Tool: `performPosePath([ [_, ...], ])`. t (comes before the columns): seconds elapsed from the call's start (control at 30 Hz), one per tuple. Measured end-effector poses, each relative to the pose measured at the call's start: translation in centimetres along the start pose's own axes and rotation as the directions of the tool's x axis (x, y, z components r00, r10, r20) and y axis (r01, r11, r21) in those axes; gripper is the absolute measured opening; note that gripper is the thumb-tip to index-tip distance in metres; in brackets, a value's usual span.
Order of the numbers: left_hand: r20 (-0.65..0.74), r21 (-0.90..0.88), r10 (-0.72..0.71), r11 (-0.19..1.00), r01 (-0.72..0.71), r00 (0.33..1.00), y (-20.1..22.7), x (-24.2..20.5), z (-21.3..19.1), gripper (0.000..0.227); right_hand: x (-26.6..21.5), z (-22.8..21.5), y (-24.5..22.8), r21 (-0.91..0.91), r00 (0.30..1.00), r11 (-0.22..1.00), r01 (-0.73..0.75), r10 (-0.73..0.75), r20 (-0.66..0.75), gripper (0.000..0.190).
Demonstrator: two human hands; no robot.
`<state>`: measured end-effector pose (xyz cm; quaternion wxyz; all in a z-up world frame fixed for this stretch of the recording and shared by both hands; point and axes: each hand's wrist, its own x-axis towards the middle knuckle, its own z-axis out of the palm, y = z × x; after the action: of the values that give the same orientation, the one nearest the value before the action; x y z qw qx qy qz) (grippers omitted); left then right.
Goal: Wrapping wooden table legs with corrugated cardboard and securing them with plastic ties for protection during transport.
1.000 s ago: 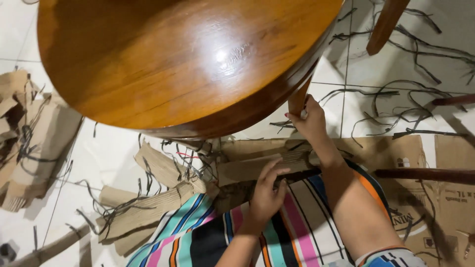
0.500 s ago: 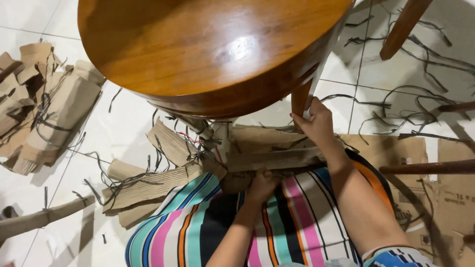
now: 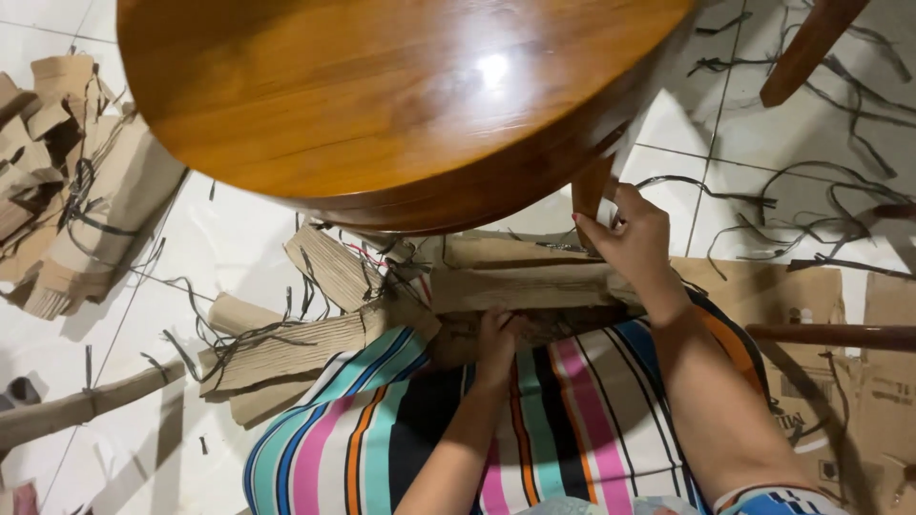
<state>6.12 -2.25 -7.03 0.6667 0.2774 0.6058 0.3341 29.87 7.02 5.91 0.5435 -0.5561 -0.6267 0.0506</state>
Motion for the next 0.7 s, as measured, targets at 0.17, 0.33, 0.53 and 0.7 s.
performPosePath([
  [0.17,-0.192,0.139,0.159,0.981,-0.134,0.968,2.7,-1.6,-0.5,0.088,-0.3,-0.2,0.2,0.043,1.0,0.999,-0.023,0.024,-0.009,0.033],
  [0.33,-0.295,0.173,0.591,0.806,-0.566,0.751,7.2,0.0,-2.7,0.091,-2.1,0.4,5.0,0.146,0.987,0.977,-0.155,0.146,0.072,0.039],
  [0.53,-0.269,0.336,0.79,0.613,-0.715,0.551,9.8,3.9,-7.5,0.081,-2.2,-0.2,5.1,0.025,0.988,0.996,-0.084,0.08,0.135,0.036],
  [0.7,-0.076,0.432,0.884,0.446,-0.784,0.461,13.5,5.3,-8.5,0.074,-2.5,-0.7,5.2,-0.051,0.974,0.987,-0.15,0.157,0.162,0.04],
])
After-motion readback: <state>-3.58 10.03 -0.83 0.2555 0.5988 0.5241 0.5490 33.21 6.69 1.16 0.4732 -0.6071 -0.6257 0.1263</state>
